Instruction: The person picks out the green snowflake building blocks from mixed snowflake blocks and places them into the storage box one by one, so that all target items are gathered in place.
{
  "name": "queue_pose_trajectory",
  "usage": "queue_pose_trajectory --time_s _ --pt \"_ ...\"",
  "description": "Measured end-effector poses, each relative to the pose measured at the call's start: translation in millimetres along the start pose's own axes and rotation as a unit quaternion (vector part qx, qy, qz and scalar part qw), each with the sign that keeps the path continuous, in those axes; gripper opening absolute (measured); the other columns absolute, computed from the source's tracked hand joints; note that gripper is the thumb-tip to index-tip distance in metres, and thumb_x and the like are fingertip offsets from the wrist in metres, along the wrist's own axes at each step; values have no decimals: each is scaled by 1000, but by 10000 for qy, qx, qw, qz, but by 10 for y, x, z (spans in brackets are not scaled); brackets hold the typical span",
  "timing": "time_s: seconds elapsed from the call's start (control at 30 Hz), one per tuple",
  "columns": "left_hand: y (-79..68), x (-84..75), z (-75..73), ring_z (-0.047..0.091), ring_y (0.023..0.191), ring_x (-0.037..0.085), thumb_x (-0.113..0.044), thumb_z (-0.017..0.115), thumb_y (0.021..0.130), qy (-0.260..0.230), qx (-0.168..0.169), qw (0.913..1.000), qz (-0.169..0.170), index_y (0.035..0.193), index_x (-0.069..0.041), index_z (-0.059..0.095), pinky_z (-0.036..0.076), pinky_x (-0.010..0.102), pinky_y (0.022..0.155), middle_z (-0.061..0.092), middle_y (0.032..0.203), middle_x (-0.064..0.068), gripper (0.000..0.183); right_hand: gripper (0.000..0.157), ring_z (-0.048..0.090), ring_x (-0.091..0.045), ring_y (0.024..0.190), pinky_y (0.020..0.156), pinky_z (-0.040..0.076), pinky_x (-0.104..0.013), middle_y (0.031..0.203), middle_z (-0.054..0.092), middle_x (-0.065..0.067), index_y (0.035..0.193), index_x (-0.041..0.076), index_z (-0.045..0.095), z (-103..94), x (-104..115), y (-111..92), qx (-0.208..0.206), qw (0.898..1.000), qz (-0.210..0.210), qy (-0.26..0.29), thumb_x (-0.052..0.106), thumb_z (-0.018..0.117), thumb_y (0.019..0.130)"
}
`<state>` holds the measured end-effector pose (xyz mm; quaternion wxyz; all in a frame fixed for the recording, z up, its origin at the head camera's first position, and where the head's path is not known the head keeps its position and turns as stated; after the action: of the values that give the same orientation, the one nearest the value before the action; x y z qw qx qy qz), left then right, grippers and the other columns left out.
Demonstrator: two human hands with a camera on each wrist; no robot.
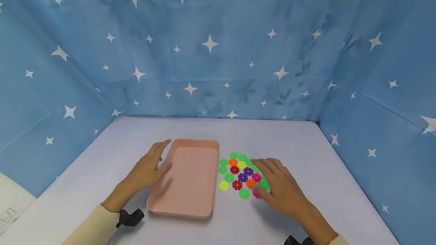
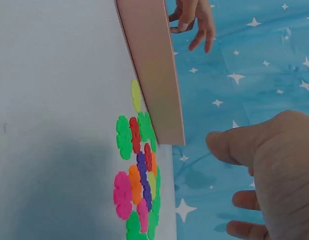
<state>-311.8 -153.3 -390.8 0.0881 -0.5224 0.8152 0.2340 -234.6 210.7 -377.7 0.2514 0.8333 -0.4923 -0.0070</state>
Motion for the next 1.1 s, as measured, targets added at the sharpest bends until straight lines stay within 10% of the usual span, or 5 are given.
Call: queue_pose_trajectory --time_s 0.4,0.9,1.1 --pt "9 461 218 56 61 14 -11 59 96 -1682 404 9807 -906 154 1 37 47 31 55 58 124 19 63 51 56 -13 96 80 56 -35 105 63 5 133 13 64 266 -19 -5 1120 9898 846 228 30 79 87" --pt "-54 486 410 60 107 27 -8 50 93 -2120 286 9682 -1298 153 -6 43 50 41 86 61 129 16 61 43 63 -25 112 100 50 -52 120 69 -4 120 8 71 543 48 59 1365 9795 1310 698 23 84 82" --pt "-66 477 420 58 116 32 -9 50 93 -2286 198 9642 -1331 153 -7 43 43 54 100 60 130 16 61 37 53 -14 80 75 49 -37 88 61 6 111 9 74 620 70 58 1375 9731 1650 830 22 85 79"
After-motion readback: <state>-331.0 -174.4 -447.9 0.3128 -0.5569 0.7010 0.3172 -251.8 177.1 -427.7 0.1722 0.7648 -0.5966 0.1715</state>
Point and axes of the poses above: each hand's wrist, its own y-axis towards the middle knuckle, its own z-axis out of the palm, x = y × z, the point moved 8 cm from there along y, towards the middle knuckle
